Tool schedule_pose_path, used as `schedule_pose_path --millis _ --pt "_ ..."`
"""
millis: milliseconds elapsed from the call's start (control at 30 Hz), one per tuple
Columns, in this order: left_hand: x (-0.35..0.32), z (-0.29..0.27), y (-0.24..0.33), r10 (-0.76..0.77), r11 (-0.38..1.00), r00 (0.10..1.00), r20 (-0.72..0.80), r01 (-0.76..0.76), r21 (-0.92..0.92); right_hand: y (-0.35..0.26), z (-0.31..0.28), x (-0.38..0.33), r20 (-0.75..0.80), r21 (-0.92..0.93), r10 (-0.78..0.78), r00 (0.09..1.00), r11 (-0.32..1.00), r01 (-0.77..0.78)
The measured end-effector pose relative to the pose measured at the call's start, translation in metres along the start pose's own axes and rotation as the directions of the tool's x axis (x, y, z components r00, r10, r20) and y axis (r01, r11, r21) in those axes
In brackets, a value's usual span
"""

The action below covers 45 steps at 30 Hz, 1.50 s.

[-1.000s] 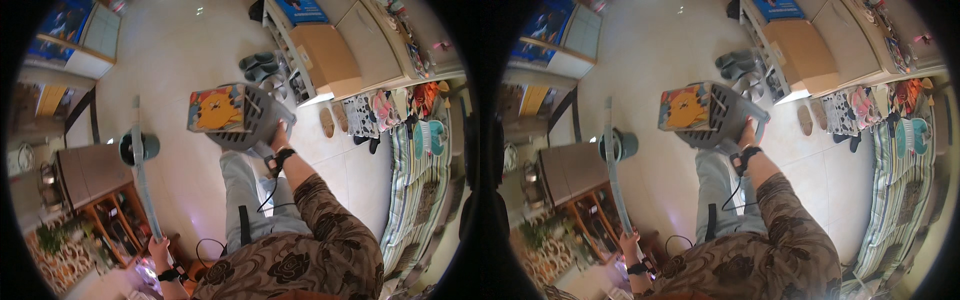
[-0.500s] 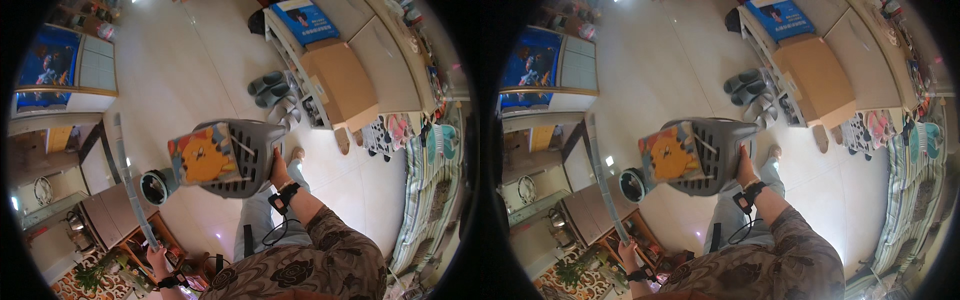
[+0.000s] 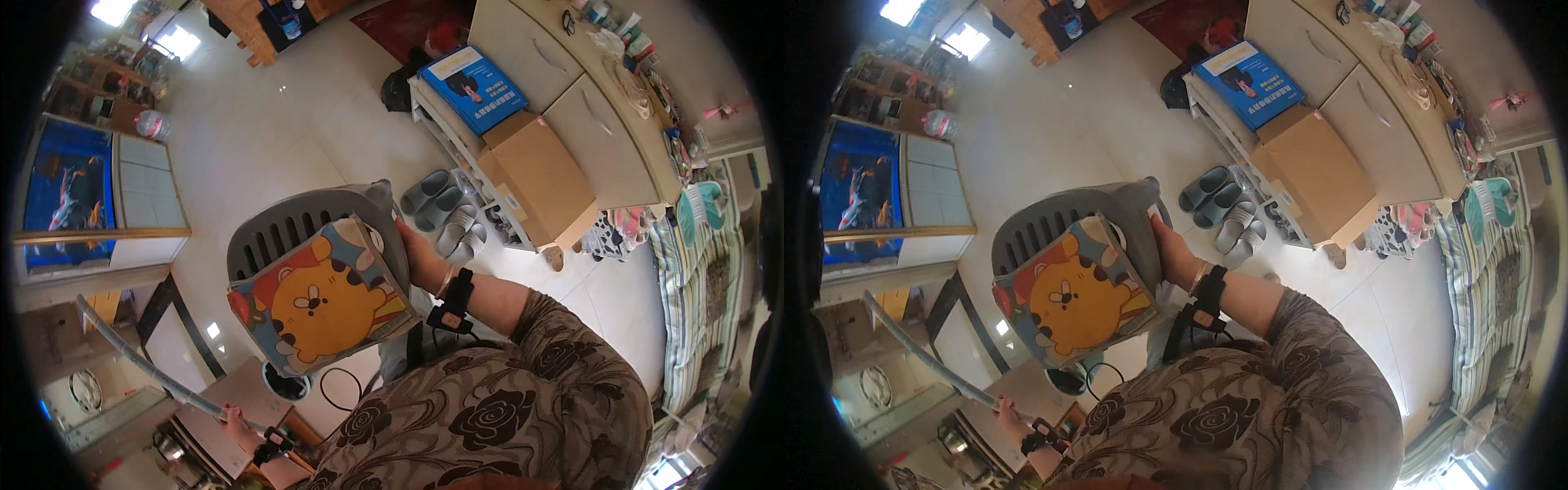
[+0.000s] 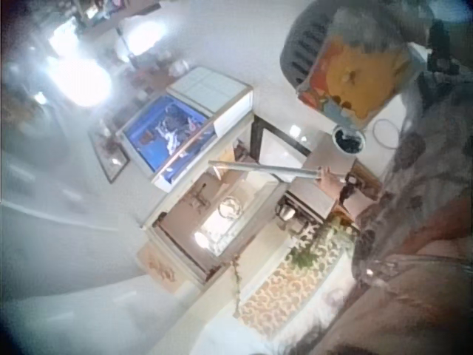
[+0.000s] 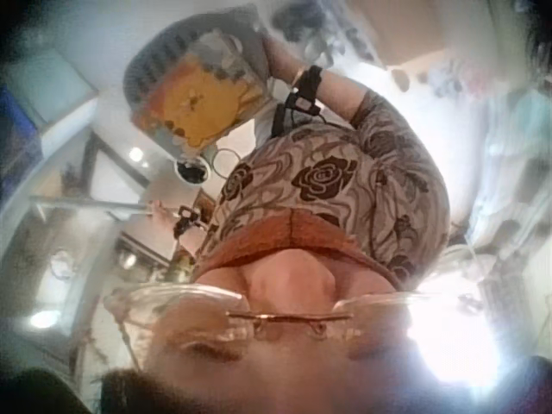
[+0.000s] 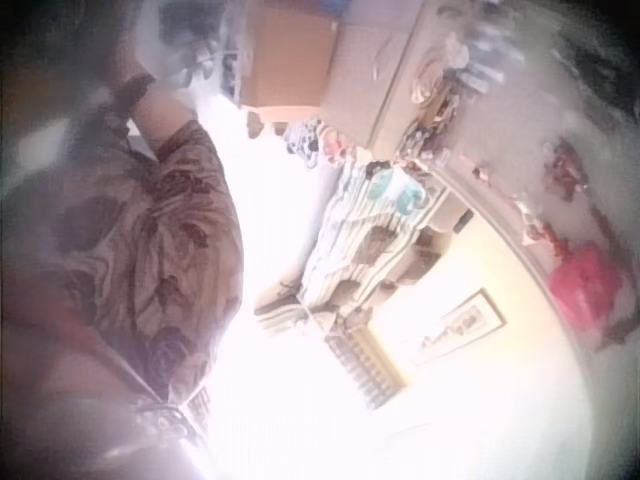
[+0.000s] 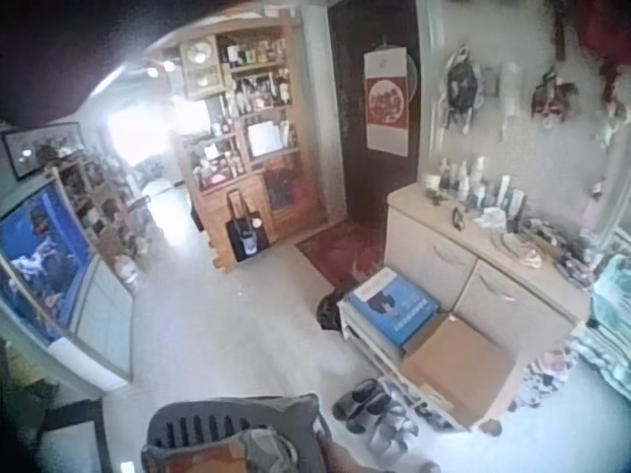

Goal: The person assembles a long cylindrical object by inserting a smaller piece into it, then wipes the object with a cloth. They move around the room, handling a small stool and a cardboard box, and later wipe a cabinet surface. Finally, they handle packaged food items on a table.

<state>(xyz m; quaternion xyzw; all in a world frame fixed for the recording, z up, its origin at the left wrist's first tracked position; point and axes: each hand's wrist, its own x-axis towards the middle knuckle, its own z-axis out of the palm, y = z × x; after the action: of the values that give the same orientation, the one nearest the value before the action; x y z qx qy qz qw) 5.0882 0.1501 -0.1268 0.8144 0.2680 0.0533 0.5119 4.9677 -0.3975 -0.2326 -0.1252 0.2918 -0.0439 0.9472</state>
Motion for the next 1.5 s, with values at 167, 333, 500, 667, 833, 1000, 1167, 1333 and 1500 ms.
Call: schedule_pose_path --millis 167,333,500,667,833,1000,1167,1333,1500 --pt "0.108 0.063 0.033 0.000 1.000 0.999 0.039 0.001 -0.019 -0.021 0.062 0.080 -0.112 0.034 -0.049 0.993 0.998 0.053" --pt "0.168 0.100 0.044 -0.040 0.999 0.994 0.102 0.039 0.021 -0.035 0.091 0.138 -0.161 0.110 -0.142 0.977 0.981 0.161" --pt "0.182 0.111 0.041 0.011 0.998 0.985 0.174 -0.022 0.062 -0.031 0.090 0.164 -0.209 0.148 -0.152 0.966 0.971 0.185" --pt "0.198 0.145 0.043 0.083 0.996 0.979 0.187 -0.088 0.018 -0.033 0.080 0.189 -0.066 0.162 -0.222 0.973 0.960 0.229" --pt "0.215 0.190 0.059 0.091 0.993 0.953 0.290 -0.107 0.041 -0.049 0.074 0.201 -0.176 0.161 -0.270 0.947 0.941 0.299" --pt "0.181 0.203 0.075 -0.001 0.990 0.940 0.340 -0.046 0.130 -0.059 0.015 0.186 -0.354 0.097 -0.297 0.887 0.932 0.350" --pt "0.151 0.230 0.079 -0.078 0.966 0.863 0.500 -0.057 0.250 -0.033 -0.112 0.182 -0.504 0.313 -0.131 0.854 0.894 0.322" --pt "0.105 0.284 0.069 -0.098 0.898 0.853 0.512 -0.146 0.414 -0.007 -0.230 0.177 -0.727 0.241 -0.109 0.678 0.884 0.401" --pt "0.036 0.350 0.057 -0.148 0.837 0.760 0.633 -0.245 0.490 0.014 -0.330 0.171 -0.637 0.326 -0.149 0.757 0.837 0.439"
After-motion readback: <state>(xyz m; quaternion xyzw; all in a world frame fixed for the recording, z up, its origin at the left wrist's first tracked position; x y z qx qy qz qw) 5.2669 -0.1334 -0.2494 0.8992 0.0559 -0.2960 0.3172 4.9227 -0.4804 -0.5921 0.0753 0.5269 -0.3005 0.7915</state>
